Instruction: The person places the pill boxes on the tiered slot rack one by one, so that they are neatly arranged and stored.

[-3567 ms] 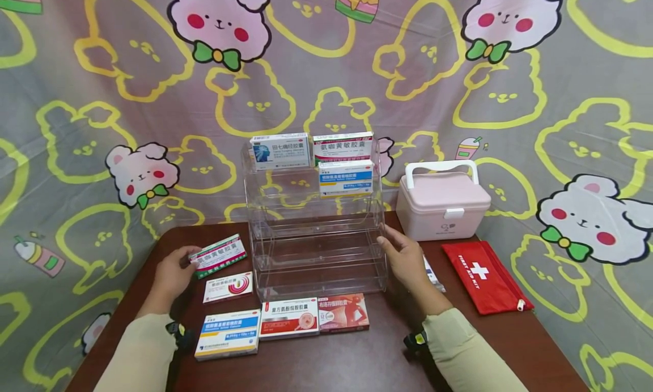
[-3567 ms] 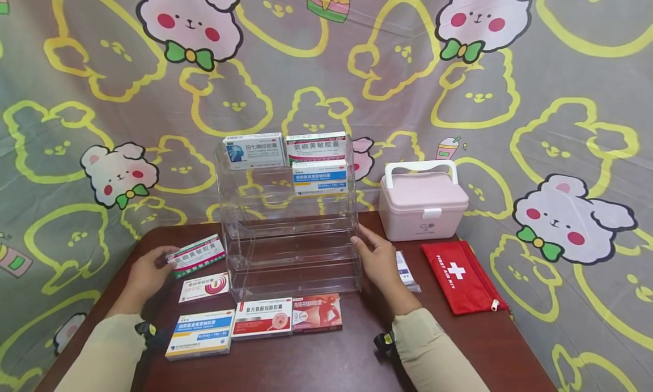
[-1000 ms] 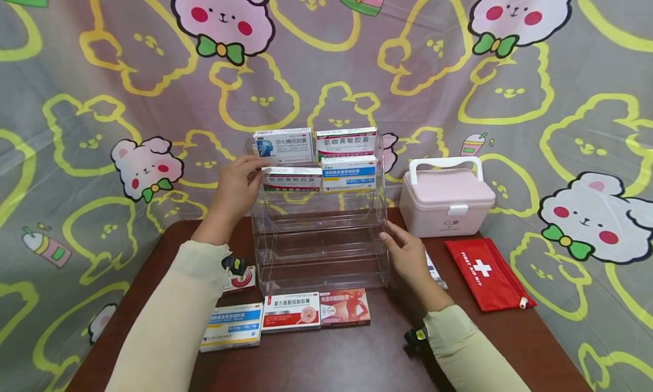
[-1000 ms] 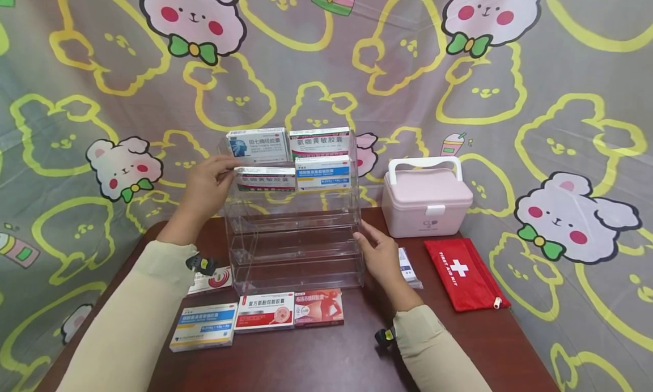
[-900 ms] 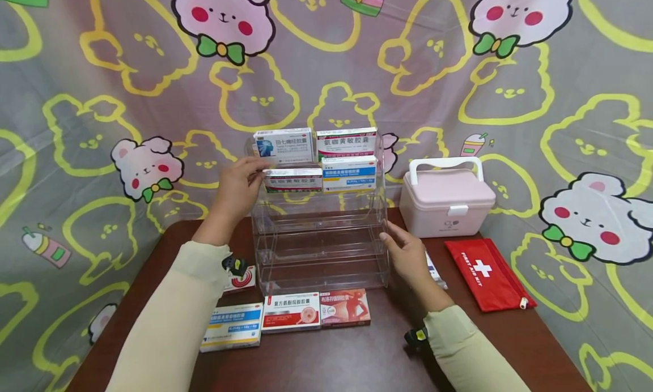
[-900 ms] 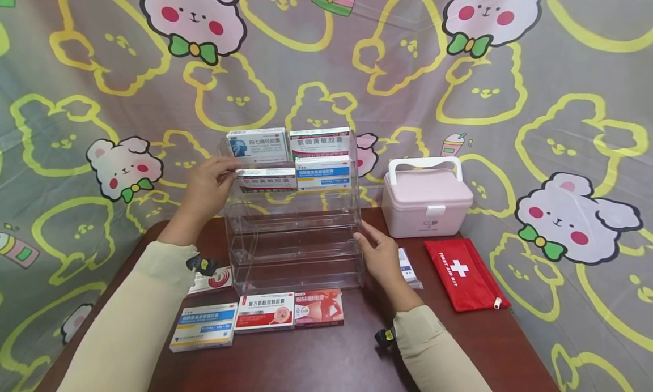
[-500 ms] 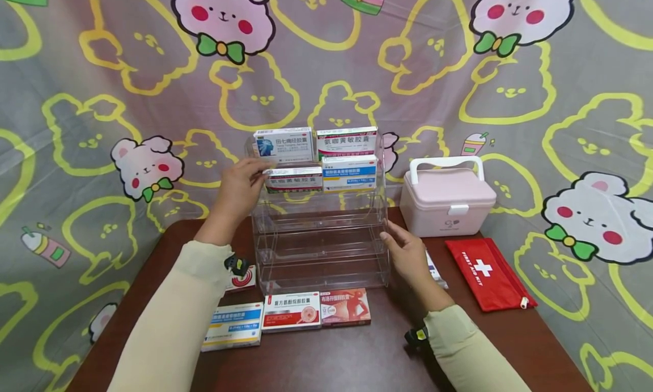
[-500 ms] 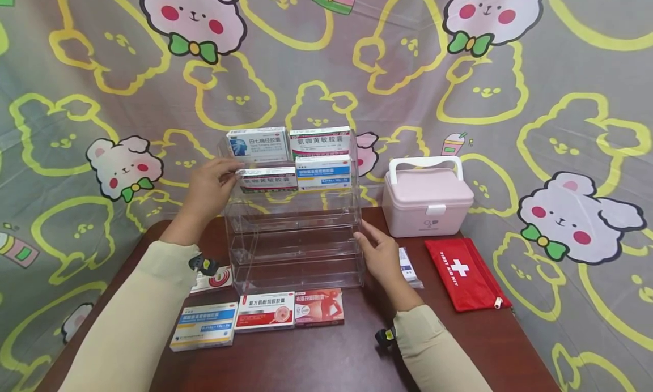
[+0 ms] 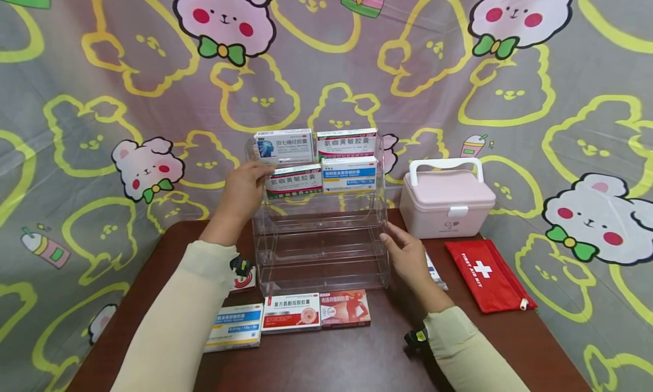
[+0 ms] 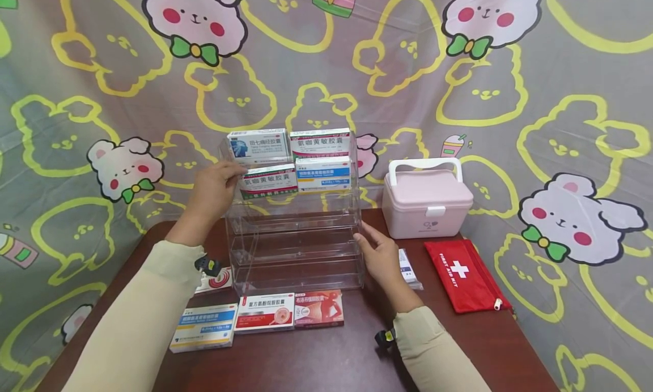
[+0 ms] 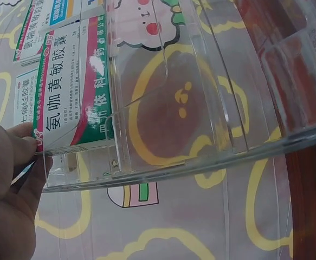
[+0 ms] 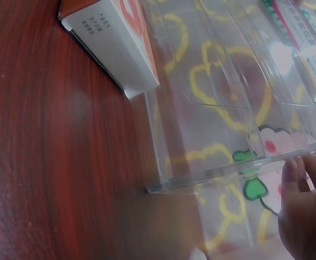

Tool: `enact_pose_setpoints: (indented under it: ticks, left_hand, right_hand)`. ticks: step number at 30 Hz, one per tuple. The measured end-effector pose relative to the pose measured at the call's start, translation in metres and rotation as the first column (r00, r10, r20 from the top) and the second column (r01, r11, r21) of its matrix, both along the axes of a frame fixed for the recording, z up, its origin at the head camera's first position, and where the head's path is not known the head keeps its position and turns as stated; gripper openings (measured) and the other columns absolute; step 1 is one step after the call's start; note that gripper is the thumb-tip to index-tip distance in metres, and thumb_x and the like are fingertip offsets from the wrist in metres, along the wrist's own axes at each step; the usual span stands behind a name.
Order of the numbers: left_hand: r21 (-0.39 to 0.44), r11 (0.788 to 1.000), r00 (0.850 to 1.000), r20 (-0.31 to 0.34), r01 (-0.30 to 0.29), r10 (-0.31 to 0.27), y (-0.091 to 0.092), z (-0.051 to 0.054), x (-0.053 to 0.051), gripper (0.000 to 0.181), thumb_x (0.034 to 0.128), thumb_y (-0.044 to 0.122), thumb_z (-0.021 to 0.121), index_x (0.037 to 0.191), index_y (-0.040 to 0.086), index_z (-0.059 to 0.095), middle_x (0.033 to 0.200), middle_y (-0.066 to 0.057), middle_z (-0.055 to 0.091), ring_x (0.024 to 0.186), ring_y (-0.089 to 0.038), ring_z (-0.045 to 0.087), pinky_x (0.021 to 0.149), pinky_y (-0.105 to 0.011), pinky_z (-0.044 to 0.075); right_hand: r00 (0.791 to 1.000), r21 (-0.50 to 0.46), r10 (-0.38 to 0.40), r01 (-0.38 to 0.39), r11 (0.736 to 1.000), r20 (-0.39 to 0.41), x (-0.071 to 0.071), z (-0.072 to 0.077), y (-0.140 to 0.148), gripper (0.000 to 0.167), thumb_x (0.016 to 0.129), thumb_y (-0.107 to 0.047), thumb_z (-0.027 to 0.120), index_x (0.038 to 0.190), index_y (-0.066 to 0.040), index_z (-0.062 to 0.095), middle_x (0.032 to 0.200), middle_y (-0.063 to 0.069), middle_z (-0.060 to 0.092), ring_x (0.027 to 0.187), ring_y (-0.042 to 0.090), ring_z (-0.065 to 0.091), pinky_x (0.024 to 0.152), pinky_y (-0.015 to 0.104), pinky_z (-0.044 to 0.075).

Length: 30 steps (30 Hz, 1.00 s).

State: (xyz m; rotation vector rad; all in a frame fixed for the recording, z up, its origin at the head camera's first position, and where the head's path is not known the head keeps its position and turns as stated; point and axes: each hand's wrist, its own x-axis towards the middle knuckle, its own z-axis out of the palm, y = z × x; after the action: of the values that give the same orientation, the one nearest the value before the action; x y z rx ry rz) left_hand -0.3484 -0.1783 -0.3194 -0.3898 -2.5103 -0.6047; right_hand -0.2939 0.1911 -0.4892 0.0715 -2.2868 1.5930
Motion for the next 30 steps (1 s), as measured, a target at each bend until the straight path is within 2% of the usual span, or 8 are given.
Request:
enact_pose_setpoints:
  ticks: [4,7,20,25,30]
  left_hand:
    - [-0.015,1.000,1.000,0.000,-0.012,0.012,0.001,0.000,0.000,0.029,0.1106,0.002,0.060,0.133,0.002,0.077,0.136,-0.017,0.073,0.132,-0.040,0.067,0.110,-0.054,0.057]
    - [-0.021,1.000,1.000,-0.010,-0.018,0.018,0.002,-0.001,0.001,0.029,0.1100,0.000,0.060,0.133,0.002,0.077,0.137,-0.018,0.073,0.133,-0.041,0.067,0.111,-0.054,0.057]
    - [-0.015,0.999,0.998,-0.049,-0.034,0.033,0.005,-0.004,0.003,0.028,0.1088,0.000,0.061,0.132,0.001,0.078,0.137,-0.018,0.074,0.132,-0.041,0.067,0.112,-0.056,0.056]
    - [0.009,1.000,0.998,-0.069,0.002,-0.001,0.003,-0.006,0.003,0.029,0.1098,0.002,0.061,0.135,0.002,0.076,0.139,-0.017,0.073,0.132,-0.040,0.067,0.110,-0.055,0.057]
    - [0.110,0.991,0.983,-0.170,0.082,-0.062,-0.005,-0.010,0.008,0.027,0.1062,0.001,0.067,0.131,0.000,0.078,0.134,-0.018,0.075,0.127,-0.040,0.070,0.105,-0.056,0.060]
  right_hand:
    - [1.000,-0.009,0.002,-0.002,1.000,-0.001,0.000,0.000,0.000,0.045,0.105,-0.026,0.076,0.147,-0.013,0.070,0.146,0.007,0.071,0.133,0.027,0.068,0.098,0.016,0.055]
    - [1.000,-0.025,0.012,-0.012,1.000,-0.009,0.000,0.000,0.000,0.045,0.105,-0.026,0.077,0.147,-0.011,0.070,0.146,0.009,0.071,0.131,0.028,0.070,0.088,0.003,0.049]
    - [1.000,-0.009,0.013,-0.013,1.000,0.009,-0.001,0.001,0.000,0.044,0.106,-0.023,0.075,0.148,-0.012,0.069,0.148,0.007,0.070,0.134,0.027,0.068,0.090,0.003,0.047]
    - [1.000,0.003,0.008,-0.008,1.000,0.002,-0.001,0.001,0.000,0.044,0.106,-0.024,0.075,0.148,-0.013,0.069,0.147,0.007,0.070,0.133,0.027,0.069,0.090,0.004,0.047]
    - [1.000,-0.005,0.010,-0.010,1.000,-0.005,0.000,0.001,0.000,0.045,0.105,-0.027,0.076,0.147,-0.013,0.070,0.145,0.007,0.071,0.131,0.027,0.070,0.089,0.004,0.049]
